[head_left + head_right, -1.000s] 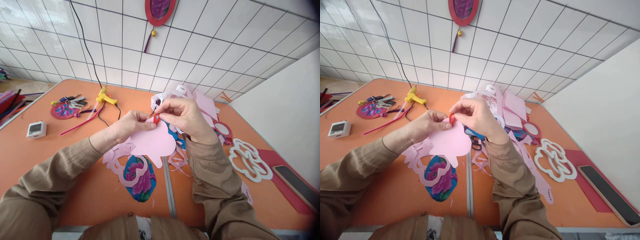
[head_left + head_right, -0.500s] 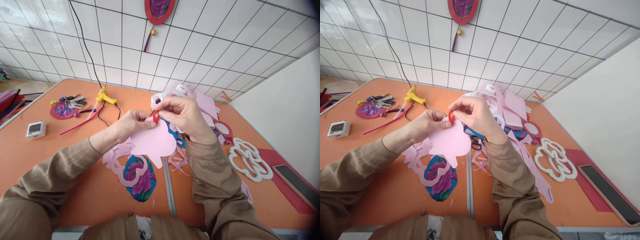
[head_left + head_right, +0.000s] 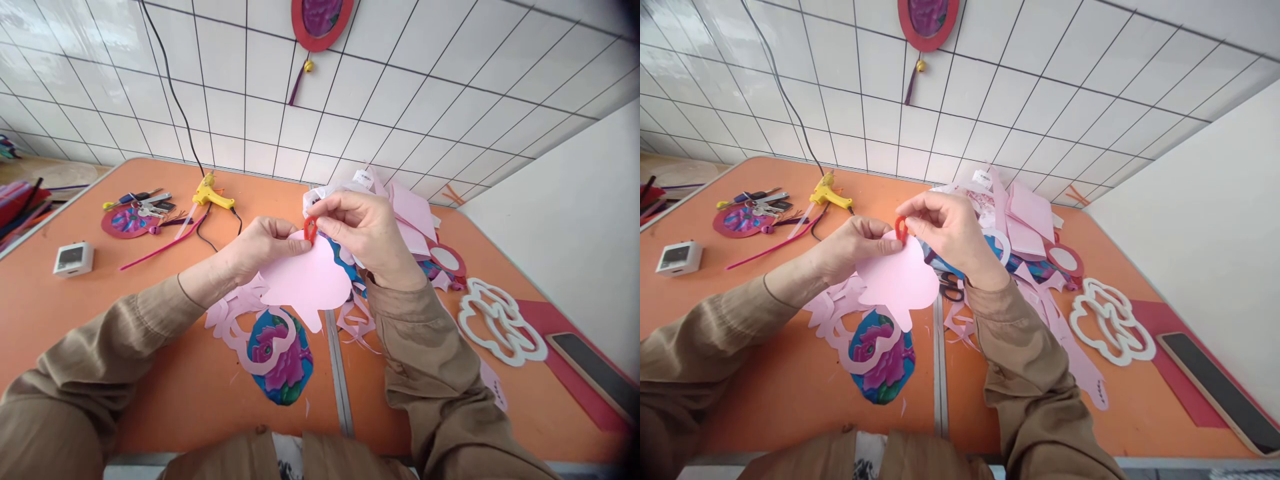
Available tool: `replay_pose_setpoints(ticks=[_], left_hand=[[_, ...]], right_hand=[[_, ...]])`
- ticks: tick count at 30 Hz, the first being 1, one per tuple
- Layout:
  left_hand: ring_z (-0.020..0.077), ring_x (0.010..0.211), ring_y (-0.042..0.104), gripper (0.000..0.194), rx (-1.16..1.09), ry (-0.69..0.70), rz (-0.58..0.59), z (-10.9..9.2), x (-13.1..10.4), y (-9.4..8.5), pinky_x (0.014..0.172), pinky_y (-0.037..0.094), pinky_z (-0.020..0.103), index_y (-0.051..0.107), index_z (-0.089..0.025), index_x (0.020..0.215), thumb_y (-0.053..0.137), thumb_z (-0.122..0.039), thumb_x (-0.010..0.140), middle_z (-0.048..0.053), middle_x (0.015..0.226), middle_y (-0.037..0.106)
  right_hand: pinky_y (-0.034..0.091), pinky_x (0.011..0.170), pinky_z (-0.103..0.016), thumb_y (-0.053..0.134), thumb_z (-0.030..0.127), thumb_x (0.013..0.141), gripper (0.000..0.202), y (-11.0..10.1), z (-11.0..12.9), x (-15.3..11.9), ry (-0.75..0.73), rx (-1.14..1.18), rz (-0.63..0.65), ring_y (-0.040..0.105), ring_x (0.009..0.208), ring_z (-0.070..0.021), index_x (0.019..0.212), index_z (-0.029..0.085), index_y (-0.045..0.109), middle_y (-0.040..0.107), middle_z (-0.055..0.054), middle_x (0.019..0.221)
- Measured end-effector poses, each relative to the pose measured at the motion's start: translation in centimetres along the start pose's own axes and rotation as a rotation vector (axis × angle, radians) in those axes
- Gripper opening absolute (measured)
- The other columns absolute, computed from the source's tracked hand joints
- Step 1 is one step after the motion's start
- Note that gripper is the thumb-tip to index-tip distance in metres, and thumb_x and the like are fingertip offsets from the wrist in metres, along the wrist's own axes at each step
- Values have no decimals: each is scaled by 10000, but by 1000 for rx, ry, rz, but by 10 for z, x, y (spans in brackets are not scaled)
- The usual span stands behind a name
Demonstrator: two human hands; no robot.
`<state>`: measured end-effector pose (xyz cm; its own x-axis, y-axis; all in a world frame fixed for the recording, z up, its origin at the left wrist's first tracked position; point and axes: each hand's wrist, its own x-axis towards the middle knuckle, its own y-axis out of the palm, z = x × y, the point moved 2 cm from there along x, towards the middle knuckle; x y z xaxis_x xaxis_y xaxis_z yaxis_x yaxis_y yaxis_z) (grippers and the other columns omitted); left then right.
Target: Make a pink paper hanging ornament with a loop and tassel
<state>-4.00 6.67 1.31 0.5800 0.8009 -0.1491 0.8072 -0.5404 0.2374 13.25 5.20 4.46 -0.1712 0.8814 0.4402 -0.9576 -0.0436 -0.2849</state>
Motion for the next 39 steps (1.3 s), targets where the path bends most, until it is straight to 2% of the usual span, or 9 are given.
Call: replay_pose_setpoints(ticks=[5,8,12,14,17,24,30,36,39], left_hand=[[101,434,564,401,28,6,-18,0,0,-1,383,396,206,664,-138,623,985,-370,558,-2,551,628],[97,431,554,393,36,11,-25,-2,0,-2,381,387,207,660,-140,615,978,-369,578,-1,549,624],[95,420,543,359,92,19,-23,-5,0,-4,371,372,208,666,-141,612,955,-353,625,-3,538,618],[94,424,547,335,128,19,-28,-5,0,-4,373,370,206,685,-137,633,943,-351,649,2,549,630],[89,429,543,329,148,19,-31,-4,0,-5,375,362,200,698,-135,648,943,-355,660,3,556,634],[89,431,545,342,136,31,-22,-4,0,-4,379,367,198,686,-138,638,941,-364,665,-3,547,621],[84,437,539,360,125,46,-33,-2,1,-4,392,352,201,673,-138,630,941,-375,670,4,557,629],[104,447,564,325,125,36,-29,-2,2,-5,397,377,222,702,-143,659,934,-369,673,7,573,653],[92,442,535,271,168,40,-62,-4,2,-6,400,337,219,716,-142,664,913,-325,695,1,561,635]], right_hand=[[613,718,-304,742,210,840,86,-3,-4,1,-18,-3,15,725,782,-161,912,184,782,770,-35,871],[590,672,-296,744,247,878,188,-8,-4,0,-15,-55,36,687,767,-155,1054,199,791,742,-30,887],[563,645,-290,731,220,890,333,-11,0,-2,-101,-158,143,629,738,-125,1217,258,776,743,-50,1100],[567,669,-297,709,189,892,307,-10,1,-3,-165,-223,177,639,769,-130,1178,263,792,744,-58,1168],[551,660,-303,701,168,887,222,-8,1,-1,-220,-302,166,654,801,-152,1057,255,816,763,-54,1106],[539,665,-324,709,169,875,130,-7,0,0,-219,-314,110,651,793,-171,923,242,805,761,-44,973],[524,670,-326,699,160,883,144,-3,-1,-1,-219,-330,63,659,804,-178,940,236,807,746,-33,892],[537,630,-300,725,199,897,209,-10,1,-2,-238,-319,184,647,779,-152,1073,261,818,744,-49,1044],[558,646,-303,697,159,910,261,-10,2,-3,-280,-375,215,673,879,-178,1101,286,821,730,-59,1129]])
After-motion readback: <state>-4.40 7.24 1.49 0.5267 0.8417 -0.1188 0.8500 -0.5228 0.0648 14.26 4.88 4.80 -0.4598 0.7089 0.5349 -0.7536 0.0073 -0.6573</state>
